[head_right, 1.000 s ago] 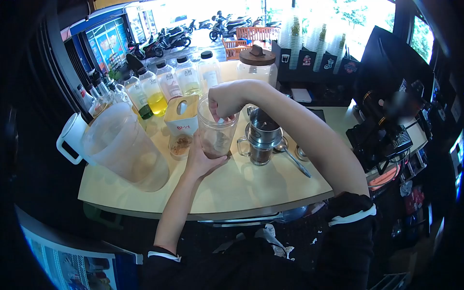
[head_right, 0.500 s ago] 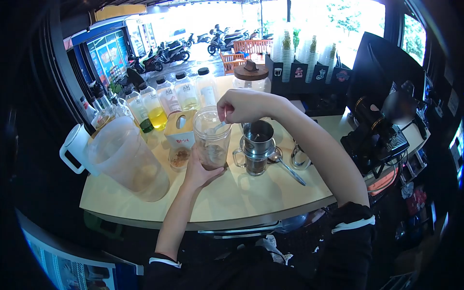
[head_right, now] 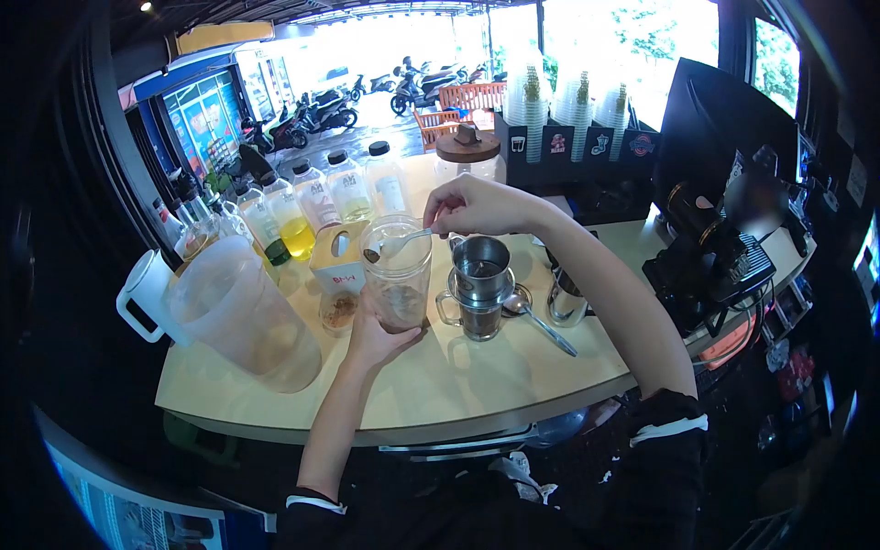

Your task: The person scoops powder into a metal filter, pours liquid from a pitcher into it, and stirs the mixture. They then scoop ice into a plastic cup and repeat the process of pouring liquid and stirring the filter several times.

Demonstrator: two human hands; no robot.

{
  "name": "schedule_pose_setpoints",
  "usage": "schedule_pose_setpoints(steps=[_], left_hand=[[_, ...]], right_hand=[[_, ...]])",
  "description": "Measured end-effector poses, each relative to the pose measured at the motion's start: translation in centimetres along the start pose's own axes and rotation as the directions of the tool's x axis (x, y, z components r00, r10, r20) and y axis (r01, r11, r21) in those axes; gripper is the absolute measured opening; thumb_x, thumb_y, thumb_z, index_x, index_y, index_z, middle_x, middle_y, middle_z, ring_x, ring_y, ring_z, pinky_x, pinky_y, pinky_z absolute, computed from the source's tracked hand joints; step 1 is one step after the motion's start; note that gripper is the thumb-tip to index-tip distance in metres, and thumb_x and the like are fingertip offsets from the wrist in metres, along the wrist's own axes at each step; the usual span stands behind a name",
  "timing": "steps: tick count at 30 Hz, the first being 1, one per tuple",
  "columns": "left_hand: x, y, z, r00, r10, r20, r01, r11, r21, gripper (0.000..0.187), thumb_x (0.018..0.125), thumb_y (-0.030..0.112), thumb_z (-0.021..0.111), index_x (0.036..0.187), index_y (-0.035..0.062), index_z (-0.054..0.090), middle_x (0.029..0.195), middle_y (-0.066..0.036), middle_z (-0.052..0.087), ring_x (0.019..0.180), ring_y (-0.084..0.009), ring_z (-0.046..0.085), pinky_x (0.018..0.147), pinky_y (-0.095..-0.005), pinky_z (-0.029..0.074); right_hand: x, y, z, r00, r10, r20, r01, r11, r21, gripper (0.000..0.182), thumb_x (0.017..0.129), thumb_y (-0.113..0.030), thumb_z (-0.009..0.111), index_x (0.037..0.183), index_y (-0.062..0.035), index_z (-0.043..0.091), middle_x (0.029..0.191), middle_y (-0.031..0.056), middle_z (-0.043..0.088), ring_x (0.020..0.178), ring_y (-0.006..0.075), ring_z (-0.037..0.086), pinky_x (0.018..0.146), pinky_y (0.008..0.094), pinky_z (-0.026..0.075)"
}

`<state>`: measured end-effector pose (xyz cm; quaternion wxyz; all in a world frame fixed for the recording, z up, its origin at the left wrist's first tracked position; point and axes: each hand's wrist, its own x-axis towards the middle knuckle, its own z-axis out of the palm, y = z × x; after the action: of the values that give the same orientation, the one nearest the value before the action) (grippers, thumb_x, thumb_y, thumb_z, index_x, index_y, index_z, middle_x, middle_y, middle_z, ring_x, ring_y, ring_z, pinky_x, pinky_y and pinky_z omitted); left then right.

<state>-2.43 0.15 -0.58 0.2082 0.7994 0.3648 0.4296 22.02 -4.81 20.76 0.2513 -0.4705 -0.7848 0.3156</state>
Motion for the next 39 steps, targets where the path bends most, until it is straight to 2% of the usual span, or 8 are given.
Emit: schedule_pose_setpoints(steps=[12,14,17,18,23,28,31,39], left_hand=[[0.1,0.3,-0.1,0.993,-0.101,0.062,0.108,0.987,-0.116,0.111,0.052,0.018,0.089,0.14,0.0048,0.023,0.13,-0.019,0.044,0.123,-0.0325,0.047,0.104,-0.0426,0.04],[0.3,0.2,-0.1,0.995,-0.077,0.068,0.086,0.986,-0.146,0.108,0.051,0.017,0.089,0.139,0.0044,0.027,0.13,-0.019,0.045,0.123,-0.0319,0.047,0.104,-0.0416,0.04],[0.5,0.6,-0.1,0.994,-0.082,0.072,0.095,0.975,-0.2,0.103,0.05,0.016,0.089,0.135,0.0034,0.033,0.127,-0.018,0.047,0.122,-0.031,0.047,0.103,-0.041,0.04],[0.5,0.5,0.1,0.994,-0.082,0.077,0.096,0.975,-0.203,0.103,0.05,0.016,0.089,0.135,0.0034,0.033,0.127,-0.018,0.047,0.122,-0.031,0.047,0.103,-0.041,0.04],[0.6,0.4,0.5,0.992,-0.106,0.067,0.122,0.937,-0.328,0.093,0.048,0.015,0.088,0.128,0.0022,0.042,0.122,-0.016,0.05,0.117,-0.0294,0.051,0.101,-0.0412,0.041],[0.7,1.3,0.2,0.993,-0.111,0.051,0.121,0.946,-0.301,0.09,0.049,0.014,0.088,0.126,0.0023,0.042,0.121,-0.015,0.051,0.115,-0.0282,0.052,0.099,-0.0402,0.042],[0.5,1.1,0.3,0.991,-0.123,0.049,0.132,0.949,-0.288,0.089,0.05,0.014,0.088,0.125,0.0022,0.043,0.12,-0.015,0.052,0.114,-0.0277,0.053,0.098,-0.0397,0.043],[0.8,2.1,-0.1,0.996,-0.084,0.036,0.091,0.959,-0.268,0.089,0.05,0.014,0.088,0.126,0.0017,0.042,0.119,-0.015,0.053,0.114,-0.0273,0.054,0.098,-0.0397,0.044]], right_hand=[[-4.6,1.9,-1.9,0.965,-0.078,-0.249,0.075,0.997,-0.02,0.017,0.084,-0.014,0.066,0.092,0.0006,0.065,0.07,0.0,0.056,0.066,0.0061,0.05,0.061,0.024,0.043],[-6.2,2.0,-2.2,0.942,-0.056,-0.33,-0.011,0.98,-0.198,0.017,0.083,-0.013,0.066,0.092,0.0014,0.064,0.069,0.0038,0.058,0.066,0.0095,0.052,0.062,0.0271,0.043],[-8.4,2.4,-1.9,0.911,-0.086,-0.404,-0.034,0.959,-0.281,0.016,0.083,-0.013,0.065,0.091,0.0009,0.064,0.073,0.0072,0.06,0.065,0.014,0.054,0.062,0.0296,0.043],[-9.1,1.9,-1.4,0.898,-0.075,-0.434,-0.068,0.95,-0.306,0.014,0.083,-0.012,0.064,0.09,0.0006,0.063,0.076,0.0096,0.062,0.068,0.0195,0.058,0.065,0.0309,0.045],[-11.1,2.5,-0.3,0.878,0.014,-0.479,-0.16,0.95,-0.266,0.013,0.084,-0.011,0.063,0.091,0.0001,0.063,0.08,0.0122,0.063,0.079,0.0249,0.064,0.072,0.035,0.049],[-11.9,3.1,0.5,0.866,-0.078,-0.494,-0.127,0.922,-0.367,0.012,0.085,-0.008,0.062,0.094,0.0,0.06,0.088,0.0134,0.062,0.079,0.032,0.063,0.07,0.0384,0.049],[-11.9,3.6,0.9,0.859,-0.151,-0.49,-0.087,0.899,-0.429,0.011,0.088,-0.008,0.062,0.095,-0.0008,0.062,0.083,0.011,0.059,0.071,0.0253,0.062,0.064,0.034,0.05],[-11.9,3.6,0.9,0.86,-0.179,-0.477,-0.083,0.874,-0.479,0.011,0.089,-0.009,0.06,0.096,-0.0007,0.061,0.083,0.0113,0.059,0.071,0.0258,0.063,0.064,0.0346,0.05]])
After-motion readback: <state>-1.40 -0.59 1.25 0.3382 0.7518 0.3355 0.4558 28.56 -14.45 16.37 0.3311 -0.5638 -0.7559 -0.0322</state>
